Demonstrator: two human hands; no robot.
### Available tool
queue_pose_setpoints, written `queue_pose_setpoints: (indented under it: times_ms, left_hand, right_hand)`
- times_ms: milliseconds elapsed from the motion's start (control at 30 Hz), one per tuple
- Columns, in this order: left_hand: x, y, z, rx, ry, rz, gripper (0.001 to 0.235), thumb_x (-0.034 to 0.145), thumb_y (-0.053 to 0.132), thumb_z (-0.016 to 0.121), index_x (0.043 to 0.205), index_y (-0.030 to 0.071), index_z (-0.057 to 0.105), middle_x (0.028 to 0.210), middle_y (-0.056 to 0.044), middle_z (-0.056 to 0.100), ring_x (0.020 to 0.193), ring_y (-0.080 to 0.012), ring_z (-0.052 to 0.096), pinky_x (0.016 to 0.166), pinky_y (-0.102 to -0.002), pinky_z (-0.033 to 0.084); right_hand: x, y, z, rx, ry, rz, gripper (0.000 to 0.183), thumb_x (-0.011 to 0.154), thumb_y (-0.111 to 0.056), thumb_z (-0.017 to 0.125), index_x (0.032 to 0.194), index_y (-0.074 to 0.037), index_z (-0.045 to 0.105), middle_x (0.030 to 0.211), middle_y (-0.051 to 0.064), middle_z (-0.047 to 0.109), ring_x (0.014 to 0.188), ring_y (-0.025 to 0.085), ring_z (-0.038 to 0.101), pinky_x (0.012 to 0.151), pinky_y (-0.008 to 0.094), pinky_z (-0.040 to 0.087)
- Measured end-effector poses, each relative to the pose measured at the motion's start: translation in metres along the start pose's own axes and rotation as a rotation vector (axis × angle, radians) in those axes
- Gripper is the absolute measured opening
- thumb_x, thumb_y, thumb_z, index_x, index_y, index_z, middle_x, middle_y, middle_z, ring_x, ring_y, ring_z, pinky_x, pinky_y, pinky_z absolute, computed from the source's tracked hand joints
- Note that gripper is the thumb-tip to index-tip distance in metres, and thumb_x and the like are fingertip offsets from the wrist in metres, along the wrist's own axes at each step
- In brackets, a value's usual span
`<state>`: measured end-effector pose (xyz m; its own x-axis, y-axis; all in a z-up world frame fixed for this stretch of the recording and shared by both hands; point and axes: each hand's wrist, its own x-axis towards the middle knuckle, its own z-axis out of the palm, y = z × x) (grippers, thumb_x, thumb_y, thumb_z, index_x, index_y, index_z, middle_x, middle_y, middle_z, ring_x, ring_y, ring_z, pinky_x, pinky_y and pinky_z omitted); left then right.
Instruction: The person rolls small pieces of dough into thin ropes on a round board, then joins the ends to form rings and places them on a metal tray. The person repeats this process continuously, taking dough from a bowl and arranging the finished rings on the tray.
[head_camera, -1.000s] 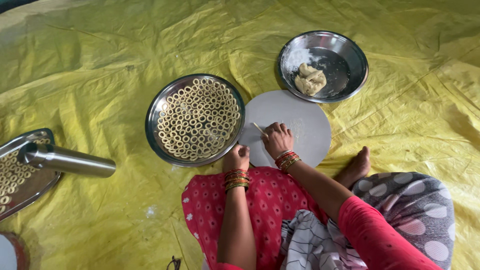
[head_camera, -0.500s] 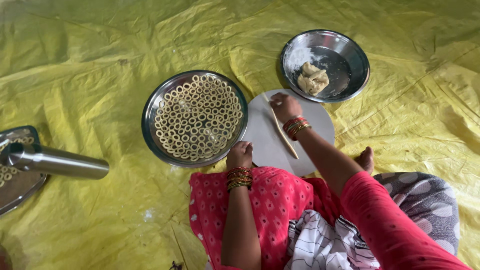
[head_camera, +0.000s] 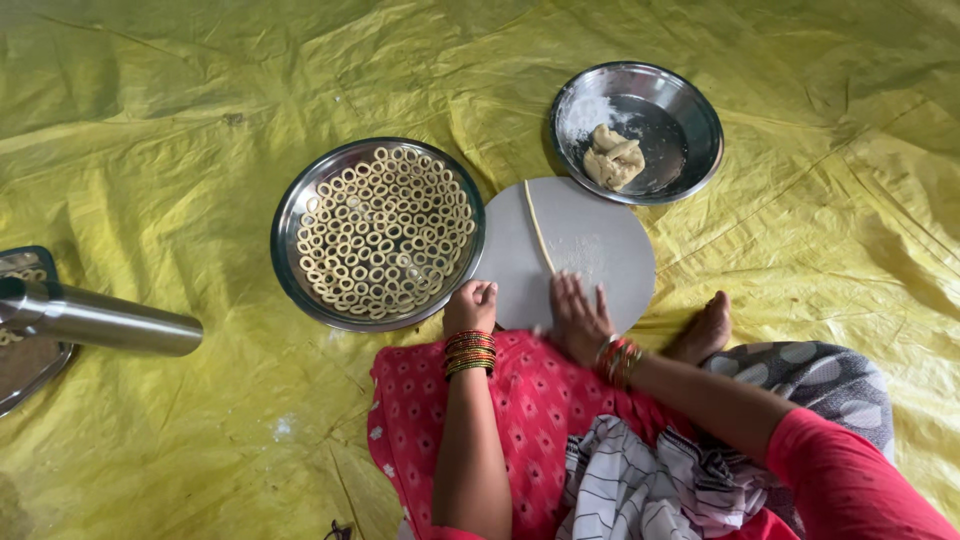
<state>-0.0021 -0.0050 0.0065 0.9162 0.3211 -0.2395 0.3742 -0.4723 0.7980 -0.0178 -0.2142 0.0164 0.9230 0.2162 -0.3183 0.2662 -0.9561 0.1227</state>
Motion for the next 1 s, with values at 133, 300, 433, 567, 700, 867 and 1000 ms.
queue_pose_setpoints:
  times_ms: [133,300,433,567,700,867,1000]
  left_hand:
    - [-0.005,-0.006,0.001,0.022,-0.008,-0.027,0.028,0.089,0.041,0.071,0.102,0.017,0.076,0.096,-0.004,0.078,0.088,-0.0237,0.075,0.080,-0.039,0.057]
    - [-0.003,-0.005,0.002,0.017,-0.001,-0.033,0.027,0.087,0.042,0.072,0.100,0.017,0.076,0.098,-0.001,0.079,0.090,-0.0219,0.075,0.081,-0.038,0.057]
    - [-0.002,-0.007,0.001,0.067,0.006,-0.032,0.029,0.088,0.043,0.072,0.101,0.017,0.076,0.098,-0.003,0.077,0.091,-0.0236,0.074,0.080,-0.039,0.057]
    - [-0.002,-0.011,0.002,0.062,0.010,-0.021,0.029,0.088,0.042,0.072,0.101,0.017,0.076,0.097,-0.003,0.078,0.091,-0.0228,0.075,0.081,-0.039,0.057]
    - [0.000,-0.012,0.004,0.045,0.015,-0.007,0.029,0.088,0.042,0.072,0.101,0.016,0.077,0.098,-0.003,0.079,0.091,-0.0225,0.075,0.081,-0.038,0.058]
    - [-0.002,-0.013,0.003,0.008,0.002,-0.024,0.030,0.088,0.042,0.072,0.101,0.016,0.077,0.099,-0.004,0.079,0.090,-0.0212,0.076,0.082,-0.037,0.059]
    - [-0.002,-0.008,0.001,0.027,-0.006,-0.041,0.030,0.088,0.042,0.072,0.102,0.015,0.078,0.098,-0.004,0.079,0.091,-0.0215,0.076,0.082,-0.037,0.059]
  right_hand:
    - [-0.008,0.006,-0.003,0.179,0.130,0.110,0.104,0.095,-0.078,0.025,0.161,-0.001,0.000,0.169,0.022,0.001,0.156,0.035,-0.002,0.122,0.064,0.005]
    - [-0.003,0.009,0.001,0.195,0.130,0.175,0.104,0.094,-0.078,0.022,0.160,0.000,-0.002,0.170,0.022,-0.001,0.156,0.034,-0.004,0.122,0.062,0.001]
    - [-0.013,0.005,0.010,0.071,0.051,0.071,0.101,0.095,-0.076,0.021,0.161,-0.001,-0.002,0.170,0.021,-0.003,0.156,0.033,-0.004,0.122,0.061,0.002]
    - [-0.017,0.007,0.005,0.213,0.158,0.205,0.104,0.096,-0.079,0.024,0.160,-0.002,0.000,0.170,0.018,0.000,0.157,0.031,-0.003,0.124,0.061,0.004]
    - [-0.025,0.006,-0.005,0.032,-0.004,0.082,0.105,0.095,-0.078,0.025,0.162,-0.002,-0.002,0.171,0.019,-0.002,0.157,0.029,-0.001,0.125,0.057,0.007]
    - [-0.039,0.000,-0.008,0.180,0.123,0.190,0.103,0.097,-0.077,0.029,0.160,-0.001,0.002,0.169,0.019,0.001,0.158,0.030,0.000,0.125,0.057,0.007]
    - [-0.037,0.002,-0.013,0.007,-0.067,0.083,0.104,0.094,-0.076,0.027,0.161,0.000,0.000,0.169,0.020,-0.001,0.157,0.029,0.001,0.124,0.055,0.007]
